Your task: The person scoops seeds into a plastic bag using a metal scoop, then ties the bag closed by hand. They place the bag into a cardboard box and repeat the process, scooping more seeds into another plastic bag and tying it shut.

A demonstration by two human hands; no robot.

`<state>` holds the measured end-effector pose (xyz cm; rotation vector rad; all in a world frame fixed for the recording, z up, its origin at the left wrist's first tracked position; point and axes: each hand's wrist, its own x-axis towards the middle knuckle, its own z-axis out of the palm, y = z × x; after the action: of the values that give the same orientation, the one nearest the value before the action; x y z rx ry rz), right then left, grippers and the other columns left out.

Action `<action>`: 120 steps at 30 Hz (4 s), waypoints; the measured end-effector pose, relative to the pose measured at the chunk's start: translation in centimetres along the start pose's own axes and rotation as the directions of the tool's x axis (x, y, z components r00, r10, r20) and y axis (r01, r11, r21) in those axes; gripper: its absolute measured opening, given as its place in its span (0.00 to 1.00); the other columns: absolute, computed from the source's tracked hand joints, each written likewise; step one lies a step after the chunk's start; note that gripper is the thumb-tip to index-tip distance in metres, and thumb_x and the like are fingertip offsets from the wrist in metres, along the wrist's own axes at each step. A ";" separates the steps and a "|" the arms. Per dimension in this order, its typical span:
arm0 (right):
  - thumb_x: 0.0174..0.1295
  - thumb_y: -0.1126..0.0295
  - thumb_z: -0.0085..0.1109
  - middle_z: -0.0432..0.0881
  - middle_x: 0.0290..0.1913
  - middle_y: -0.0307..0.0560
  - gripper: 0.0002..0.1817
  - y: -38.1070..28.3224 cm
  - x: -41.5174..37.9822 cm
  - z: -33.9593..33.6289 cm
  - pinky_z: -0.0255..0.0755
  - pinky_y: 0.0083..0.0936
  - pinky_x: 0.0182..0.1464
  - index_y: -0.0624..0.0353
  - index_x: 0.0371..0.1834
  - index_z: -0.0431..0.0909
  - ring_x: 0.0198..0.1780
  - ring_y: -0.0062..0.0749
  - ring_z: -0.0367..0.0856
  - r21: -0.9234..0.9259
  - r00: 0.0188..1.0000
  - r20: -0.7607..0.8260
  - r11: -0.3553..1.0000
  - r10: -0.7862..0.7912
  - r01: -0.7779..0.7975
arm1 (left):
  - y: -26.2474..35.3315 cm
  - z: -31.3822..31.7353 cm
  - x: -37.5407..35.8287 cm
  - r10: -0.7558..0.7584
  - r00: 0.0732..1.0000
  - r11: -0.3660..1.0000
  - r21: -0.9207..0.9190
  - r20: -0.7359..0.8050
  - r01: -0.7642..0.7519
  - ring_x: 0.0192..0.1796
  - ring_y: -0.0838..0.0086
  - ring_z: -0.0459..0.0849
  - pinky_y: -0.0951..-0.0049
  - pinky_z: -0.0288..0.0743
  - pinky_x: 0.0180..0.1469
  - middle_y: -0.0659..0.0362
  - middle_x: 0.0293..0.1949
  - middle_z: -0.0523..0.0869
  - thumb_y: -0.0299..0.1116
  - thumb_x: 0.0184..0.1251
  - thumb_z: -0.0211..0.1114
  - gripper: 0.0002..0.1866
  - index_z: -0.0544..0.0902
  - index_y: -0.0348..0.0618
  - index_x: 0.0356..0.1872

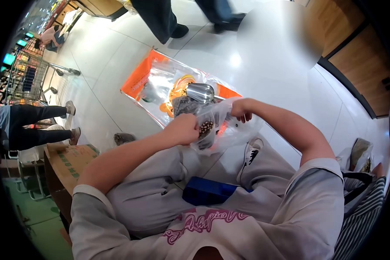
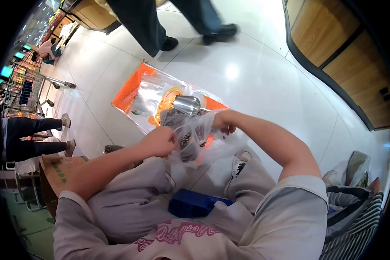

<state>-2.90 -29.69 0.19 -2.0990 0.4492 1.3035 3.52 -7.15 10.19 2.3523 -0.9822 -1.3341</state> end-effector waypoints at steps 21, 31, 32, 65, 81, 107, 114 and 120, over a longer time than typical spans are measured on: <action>0.61 0.65 0.52 0.80 0.53 0.54 0.16 -4.0 18.5 11.9 0.70 0.41 0.58 0.57 0.51 0.77 0.56 0.50 0.77 -0.300 0.542 -0.562 0.765 -0.625 0.570 | -6.3 -6.3 -6.3 -0.032 0.996 0.954 0.296 -0.077 0.054 0.25 0.70 0.87 0.70 0.78 0.35 0.52 0.22 0.85 0.23 0.51 0.57 0.09 0.85 0.35 0.31; 0.61 0.65 0.52 0.79 0.52 0.55 0.16 -11.9 19.3 10.3 0.70 0.40 0.57 0.56 0.51 0.77 0.56 0.50 0.77 -0.338 0.459 -0.567 0.702 -0.684 0.628 | -5.4 -8.0 -7.6 -0.237 0.969 0.971 -0.005 -0.067 0.237 0.22 0.74 0.85 0.73 0.76 0.29 0.56 0.20 0.84 0.23 0.53 0.58 0.08 0.84 0.33 0.32; 0.61 0.65 0.52 0.79 0.52 0.55 0.16 -12.4 19.3 10.2 0.70 0.40 0.57 0.56 0.51 0.77 0.56 0.50 0.77 -0.340 0.452 -0.568 0.696 -0.688 0.632 | -5.5 -8.0 -7.6 -0.241 0.968 0.971 -0.006 -0.065 0.241 0.22 0.74 0.85 0.73 0.76 0.29 0.56 0.20 0.84 0.23 0.53 0.58 0.08 0.84 0.33 0.32; 0.61 0.66 0.51 0.81 0.40 0.60 0.12 -0.2 12.1 13.8 0.74 0.40 0.47 0.58 0.44 0.79 0.44 0.50 0.80 -0.380 0.411 -0.578 0.678 -0.705 0.629 | -1.8 -7.3 -8.2 -0.013 0.988 0.998 -0.061 -0.155 0.004 0.22 0.75 0.85 0.75 0.76 0.27 0.55 0.21 0.83 0.25 0.54 0.58 0.08 0.82 0.32 0.31; 0.61 0.62 0.52 0.69 0.20 0.41 0.12 -0.8 -0.6 4.5 0.60 0.24 0.15 0.60 0.28 0.74 0.17 0.24 0.65 0.138 0.971 0.192 0.984 -0.141 0.115 | 2.1 -4.5 -5.8 0.189 0.982 0.980 -0.049 -0.027 -0.191 0.24 0.74 0.84 0.71 0.74 0.27 0.57 0.19 0.78 0.21 0.57 0.54 0.10 0.70 0.41 0.40; 0.57 0.60 0.54 0.81 0.25 0.59 0.19 -8.8 -13.6 -1.5 0.74 0.38 0.35 0.70 0.28 0.80 0.29 0.46 0.81 -0.312 0.850 -0.243 0.867 -0.468 0.389 | 3.8 -1.4 -3.7 0.174 0.975 0.982 -0.050 -0.140 -0.182 0.24 0.68 0.84 0.69 0.77 0.28 0.52 0.23 0.82 0.21 0.58 0.55 0.44 0.38 0.29 0.72; 0.59 0.63 0.57 0.83 0.30 0.62 0.16 -8.7 -12.5 0.2 0.76 0.41 0.40 0.70 0.30 0.81 0.34 0.51 0.83 -0.381 0.820 -0.297 0.848 -0.489 0.368 | 3.1 -0.8 -3.4 0.234 0.950 0.964 -0.075 -0.205 -0.254 0.24 0.69 0.84 0.71 0.77 0.30 0.52 0.25 0.82 0.21 0.59 0.54 0.42 0.40 0.30 0.72; 0.58 0.63 0.61 0.83 0.34 0.61 0.15 -9.0 -12.6 0.2 0.76 0.40 0.42 0.68 0.34 0.82 0.38 0.50 0.83 -0.374 0.838 -0.269 0.853 -0.475 0.363 | 3.6 -0.7 -3.8 0.163 0.979 0.958 -0.216 -0.124 -0.187 0.24 0.70 0.84 0.71 0.77 0.31 0.54 0.25 0.81 0.20 0.59 0.54 0.38 0.48 0.35 0.71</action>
<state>-3.57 -23.24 14.24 -2.5234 -0.0999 0.7702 1.22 -7.37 14.92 2.0900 -0.9295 -1.1753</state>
